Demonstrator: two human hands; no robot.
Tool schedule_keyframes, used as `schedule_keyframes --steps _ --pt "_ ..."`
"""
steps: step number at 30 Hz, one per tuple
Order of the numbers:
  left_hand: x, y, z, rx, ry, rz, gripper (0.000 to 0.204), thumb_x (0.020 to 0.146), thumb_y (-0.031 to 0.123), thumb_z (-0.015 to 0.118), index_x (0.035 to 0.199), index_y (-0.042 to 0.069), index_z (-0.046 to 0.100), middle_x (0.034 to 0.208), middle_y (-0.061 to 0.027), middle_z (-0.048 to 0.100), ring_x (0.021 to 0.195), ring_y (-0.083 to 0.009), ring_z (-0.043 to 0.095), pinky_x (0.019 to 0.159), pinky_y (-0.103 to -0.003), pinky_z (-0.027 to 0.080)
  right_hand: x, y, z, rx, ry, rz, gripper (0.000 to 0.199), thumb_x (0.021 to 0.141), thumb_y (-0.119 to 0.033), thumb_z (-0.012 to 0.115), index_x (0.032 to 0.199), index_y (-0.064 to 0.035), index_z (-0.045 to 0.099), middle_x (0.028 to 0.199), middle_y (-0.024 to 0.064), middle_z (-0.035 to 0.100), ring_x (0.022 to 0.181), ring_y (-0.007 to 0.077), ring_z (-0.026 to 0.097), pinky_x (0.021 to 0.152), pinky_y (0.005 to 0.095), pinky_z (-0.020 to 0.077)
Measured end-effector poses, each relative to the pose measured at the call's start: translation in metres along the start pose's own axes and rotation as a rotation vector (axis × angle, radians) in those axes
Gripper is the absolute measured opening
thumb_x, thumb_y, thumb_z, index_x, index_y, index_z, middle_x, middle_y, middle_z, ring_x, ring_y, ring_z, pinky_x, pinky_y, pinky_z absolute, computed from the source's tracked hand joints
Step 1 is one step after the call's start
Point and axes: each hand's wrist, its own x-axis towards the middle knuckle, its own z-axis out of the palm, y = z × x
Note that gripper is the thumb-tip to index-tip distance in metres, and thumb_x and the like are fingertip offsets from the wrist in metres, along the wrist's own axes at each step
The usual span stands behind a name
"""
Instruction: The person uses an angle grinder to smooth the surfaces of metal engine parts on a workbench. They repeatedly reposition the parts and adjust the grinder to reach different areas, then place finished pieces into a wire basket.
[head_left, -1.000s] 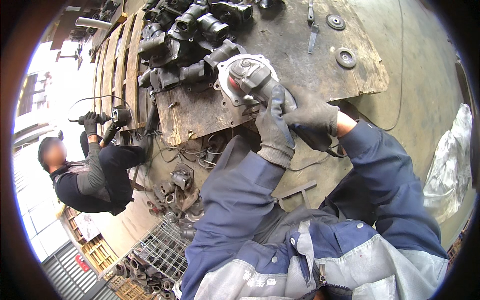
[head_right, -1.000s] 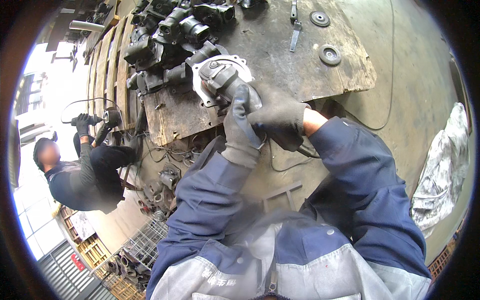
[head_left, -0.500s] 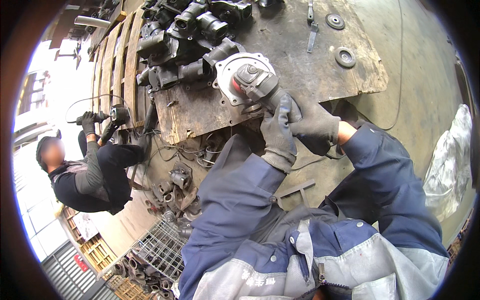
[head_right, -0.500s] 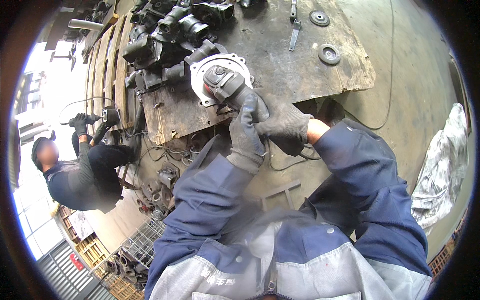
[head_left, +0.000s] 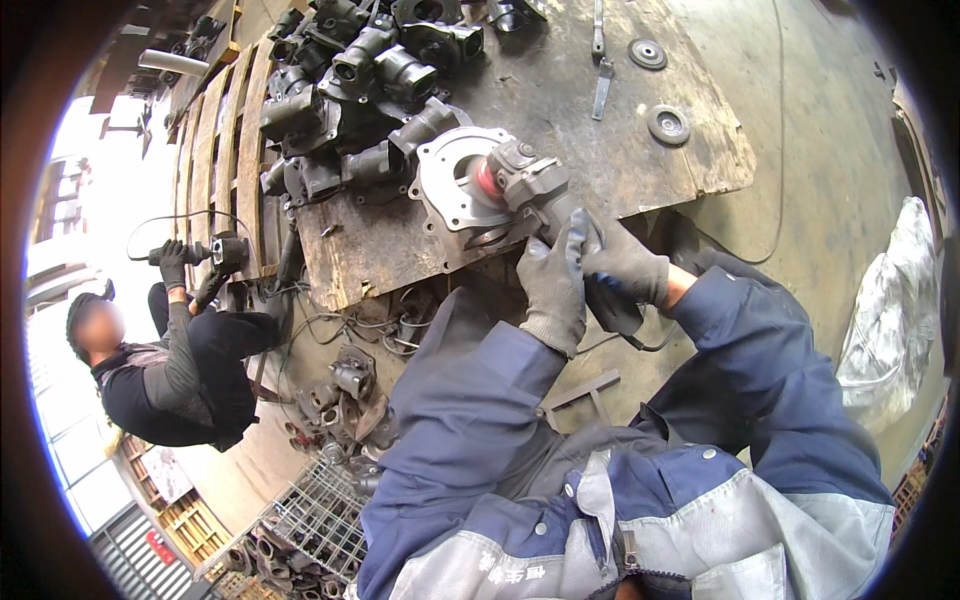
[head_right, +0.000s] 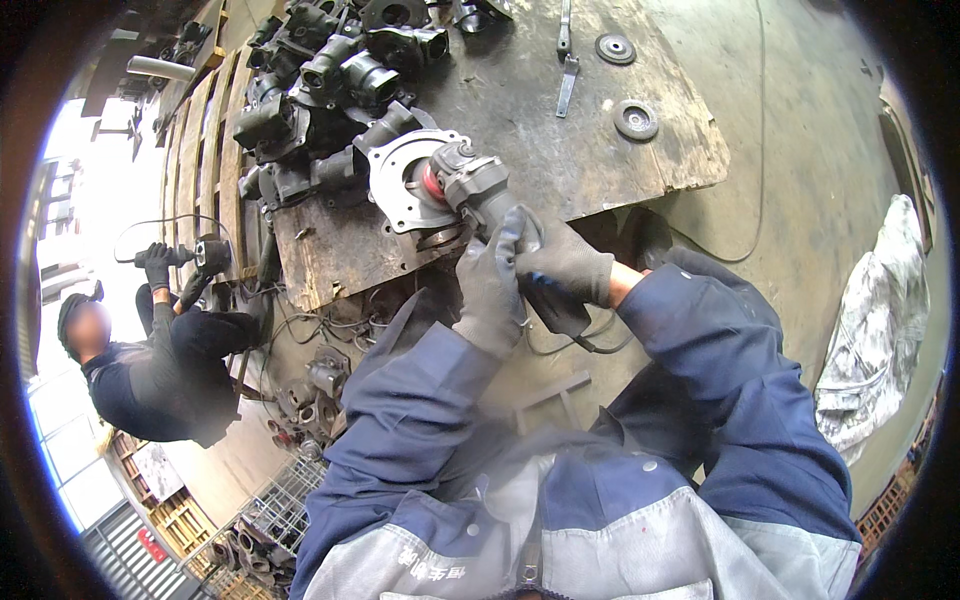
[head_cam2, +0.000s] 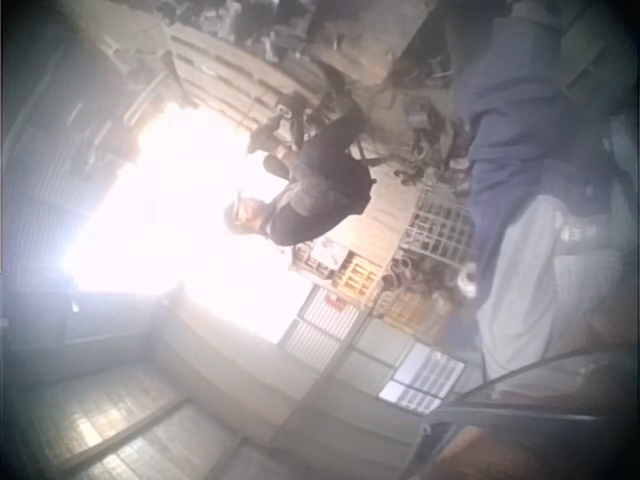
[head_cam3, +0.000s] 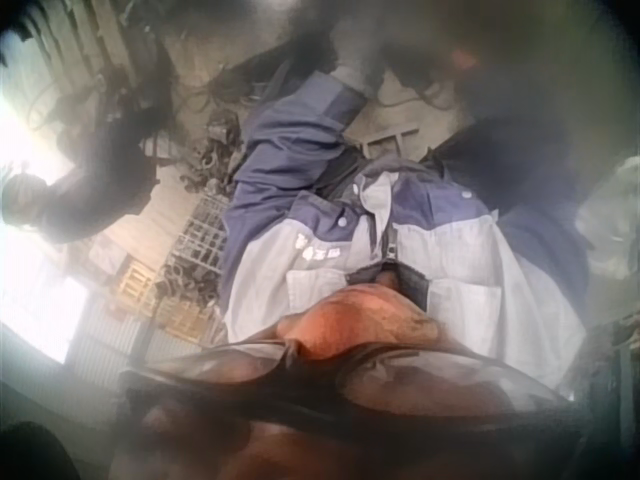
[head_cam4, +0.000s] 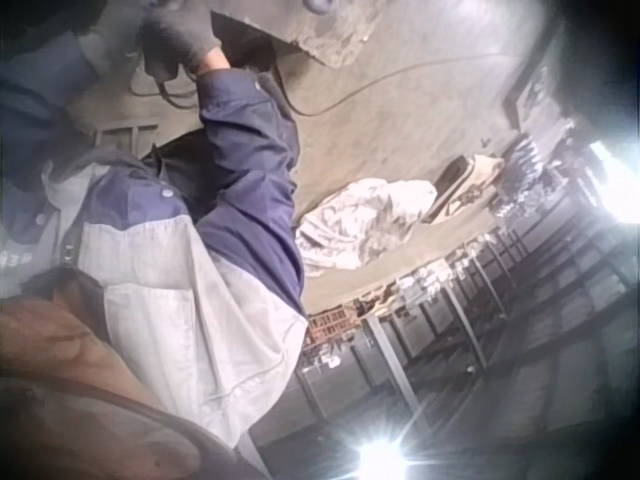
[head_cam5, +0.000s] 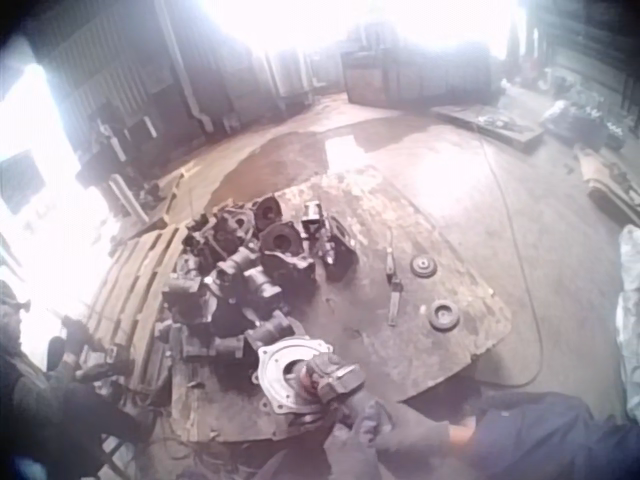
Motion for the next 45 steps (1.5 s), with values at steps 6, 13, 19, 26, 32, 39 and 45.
schedule_keyframes --steps 6,13,19,26,32,39,45 --pt "0.004 0.020 0.013 -0.020 -0.040 0.053 0.036 0.097 0.028 0.077 0.109 -0.004 0.065 0.097 -0.0054 0.069 0.084 -0.0104 0.062 0.075 -0.028 0.051 0.004 -0.013 -0.004 0.197 0.032 0.049 0.048 0.083 -0.006 0.067 0.130 -0.0022 0.057 0.108 0.0044 0.064 0.099 0.0118 0.058 0.089 0.0294 0.0516" --pt "0.023 0.041 0.012 -0.080 -0.043 0.061 0.045 0.103 0.038 0.067 0.110 -0.006 0.068 0.091 -0.0056 0.067 0.082 -0.0127 0.062 0.075 -0.029 0.050 0.028 -0.049 -0.004 -0.002 -0.028 0.090 0.049 0.087 -0.015 0.074 0.130 0.0024 0.059 0.109 0.0079 0.067 0.095 0.0136 0.063 0.084 0.0310 0.0548" --pt "0.012 0.047 0.001 0.281 -0.096 0.385 0.053 0.107 0.043 0.056 0.117 -0.008 0.067 0.093 -0.0134 0.069 0.086 -0.0204 0.064 0.079 -0.037 0.051 0.018 -0.058 0.010 0.137 0.078 0.091 0.034 0.091 -0.013 0.072 0.121 0.0005 0.064 0.103 0.0074 0.069 0.093 0.0151 0.064 0.083 0.0327 0.0558" --pt "0.001 0.042 -0.006 0.235 -0.070 0.598 0.038 0.106 0.037 0.062 0.118 0.001 0.063 0.096 -0.0042 0.068 0.083 -0.0070 0.066 0.065 -0.020 0.053 -0.001 -0.073 -0.020 0.193 0.080 -0.142 0.020 0.099 -0.011 0.067 0.115 0.0010 0.068 0.105 0.0142 0.071 0.094 0.0213 0.071 0.085 0.0341 0.0604" --pt "0.009 0.026 -0.044 0.046 0.248 -0.099 0.049 0.099 0.051 0.069 0.124 0.009 0.061 0.102 -0.0046 0.064 0.084 -0.0176 0.069 0.063 -0.027 0.057 -0.026 -0.105 -0.056 0.475 0.163 -0.100 0.034 0.100 -0.020 0.070 0.123 0.0046 0.065 0.105 0.0125 0.070 0.093 0.0223 0.073 0.083 0.0359 0.0630" --pt "0.054 0.022 -0.044 0.138 0.317 -0.096 0.044 0.096 0.047 0.074 0.102 0.005 0.061 0.081 -0.0069 0.067 0.060 -0.0196 0.068 0.048 -0.030 0.053 -0.047 -0.110 -0.082 0.446 0.215 -0.174 0.039 0.103 -0.025 0.065 0.130 0.0028 0.065 0.109 0.0119 0.071 0.094 0.0209 0.073 0.085 0.0349 0.0627" --pt "0.045 0.018 -0.042 0.115 0.400 0.135 0.038 0.101 0.039 0.069 0.098 0.002 0.061 0.088 -0.0116 0.071 0.069 -0.0195 0.072 0.055 -0.031 0.055 -0.063 -0.112 -0.092 0.481 0.176 -0.213 0.040 0.103 -0.027 0.066 0.131 0.0023 0.065 0.111 0.0115 0.071 0.096 0.0202 0.072 0.086 0.0336 0.0621"
